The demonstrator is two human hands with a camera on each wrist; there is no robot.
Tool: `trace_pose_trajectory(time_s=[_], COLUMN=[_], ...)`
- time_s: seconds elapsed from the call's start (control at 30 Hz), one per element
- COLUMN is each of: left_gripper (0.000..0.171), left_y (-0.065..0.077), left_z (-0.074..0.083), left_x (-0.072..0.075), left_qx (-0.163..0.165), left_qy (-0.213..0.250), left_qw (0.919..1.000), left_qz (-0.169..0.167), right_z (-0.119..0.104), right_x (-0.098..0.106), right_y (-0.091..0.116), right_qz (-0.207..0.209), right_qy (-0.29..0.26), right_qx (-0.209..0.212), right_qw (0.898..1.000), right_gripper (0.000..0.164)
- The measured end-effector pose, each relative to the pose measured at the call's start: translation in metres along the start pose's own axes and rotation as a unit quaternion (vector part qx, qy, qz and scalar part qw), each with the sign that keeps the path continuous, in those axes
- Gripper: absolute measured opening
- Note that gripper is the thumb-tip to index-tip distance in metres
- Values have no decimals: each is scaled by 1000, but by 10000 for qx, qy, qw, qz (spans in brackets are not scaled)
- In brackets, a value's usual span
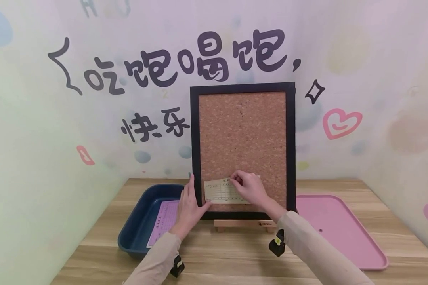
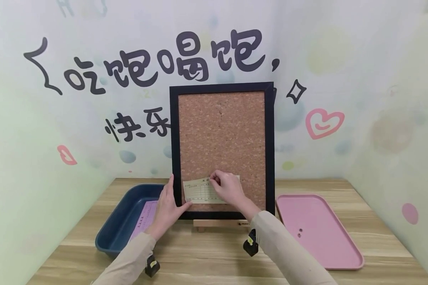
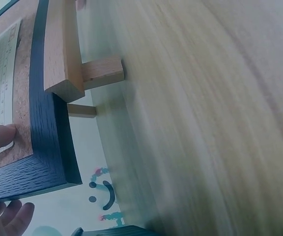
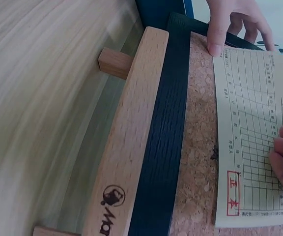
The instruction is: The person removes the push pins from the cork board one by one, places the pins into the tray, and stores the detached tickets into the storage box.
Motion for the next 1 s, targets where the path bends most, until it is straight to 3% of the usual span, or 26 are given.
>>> trace_pose_trajectory(time_s=[0.23,0.5,0.67,0.77,0.9,1.0], left_gripper=[103,95,93,91,78,69], left_y=[0,-5,-9,-14,-24,-32], left_z=[0,0,1,4,11,16], left_x=[0,4,9,13,17,19], left_qx=[-96,-476,-654,-1084,-1886,-2164], left_qy=[-314,-547,-668,-1022,-1543,-1651], left_qw=[9994,9965,9947,9882,9697,9622], left_qz=[123,413,418,361,197,23], right_z=[2,5,9,12,15,17], right_x=[1,7,10,13,16,18], right_y=[2,7,11,13,14,15], right_qz=[-303,-458,-499,-477,-434,-461], right_qy=[-86,-394,-420,-399,-353,-328], right_qx=[7,-25,22,6,25,13], right_qw=[9995,9982,9979,9981,9984,9984], right_gripper=[5,5,5,5,5,6])
Point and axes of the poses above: each hand's wrist, its own y-axis away from the middle knuckle, its own x-axis out of the back of the hand, z = x × y, the point moved 1 cm from there along -y, towards the middle knuckle, and after that the axes turned 11 degrees about y, right-handed, at the moved point
